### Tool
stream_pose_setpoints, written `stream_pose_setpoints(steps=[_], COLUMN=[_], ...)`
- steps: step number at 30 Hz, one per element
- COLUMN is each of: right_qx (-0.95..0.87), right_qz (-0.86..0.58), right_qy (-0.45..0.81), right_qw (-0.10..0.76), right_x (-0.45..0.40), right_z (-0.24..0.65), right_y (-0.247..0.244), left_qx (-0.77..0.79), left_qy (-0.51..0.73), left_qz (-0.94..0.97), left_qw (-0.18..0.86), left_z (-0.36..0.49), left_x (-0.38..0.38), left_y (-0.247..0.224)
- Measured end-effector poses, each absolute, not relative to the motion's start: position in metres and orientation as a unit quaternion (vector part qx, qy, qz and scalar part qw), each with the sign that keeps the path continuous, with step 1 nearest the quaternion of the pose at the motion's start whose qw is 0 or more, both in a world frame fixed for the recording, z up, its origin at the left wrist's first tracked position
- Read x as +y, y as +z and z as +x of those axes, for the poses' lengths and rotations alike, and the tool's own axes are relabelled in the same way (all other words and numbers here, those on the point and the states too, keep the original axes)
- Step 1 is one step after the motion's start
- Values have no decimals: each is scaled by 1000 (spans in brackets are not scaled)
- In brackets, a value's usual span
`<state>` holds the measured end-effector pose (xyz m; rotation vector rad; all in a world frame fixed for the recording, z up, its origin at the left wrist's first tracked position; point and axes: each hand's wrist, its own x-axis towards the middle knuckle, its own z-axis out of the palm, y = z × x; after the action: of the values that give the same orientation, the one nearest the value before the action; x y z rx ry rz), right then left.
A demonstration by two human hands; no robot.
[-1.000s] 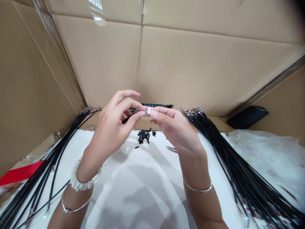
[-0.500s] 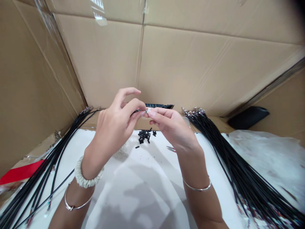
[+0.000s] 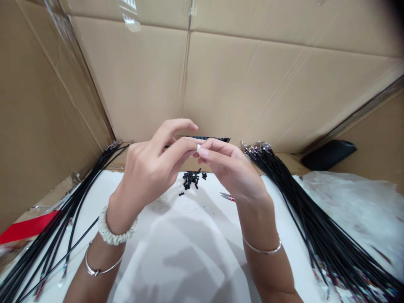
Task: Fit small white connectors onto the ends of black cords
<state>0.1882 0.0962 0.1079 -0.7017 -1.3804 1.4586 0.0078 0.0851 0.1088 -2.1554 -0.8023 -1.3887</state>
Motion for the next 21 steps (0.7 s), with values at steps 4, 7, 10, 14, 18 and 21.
stream_pose_setpoints(steps=[4,7,10,14,18,21], right_qx=[-617,-664,-722,-752,-751,-751], right_qz=[-282,-276,-268,-247,-236,-237], right_qy=[548,437,293,150,107,142], right_qw=[490,540,567,592,608,600], right_x=[94,93,93,95,98,100], right_z=[189,190,190,188,186,188], right_y=[108,107,106,102,99,99], left_qx=[-286,-293,-309,-311,-301,-291], left_qy=[-525,-558,-582,-585,-578,-575], left_qz=[-785,-773,-751,-733,-731,-739], left_qw=[163,70,-39,-153,-204,-198], left_z=[5,4,6,9,11,10], left_x=[84,83,83,84,85,85], left_y=[110,110,110,111,111,110])
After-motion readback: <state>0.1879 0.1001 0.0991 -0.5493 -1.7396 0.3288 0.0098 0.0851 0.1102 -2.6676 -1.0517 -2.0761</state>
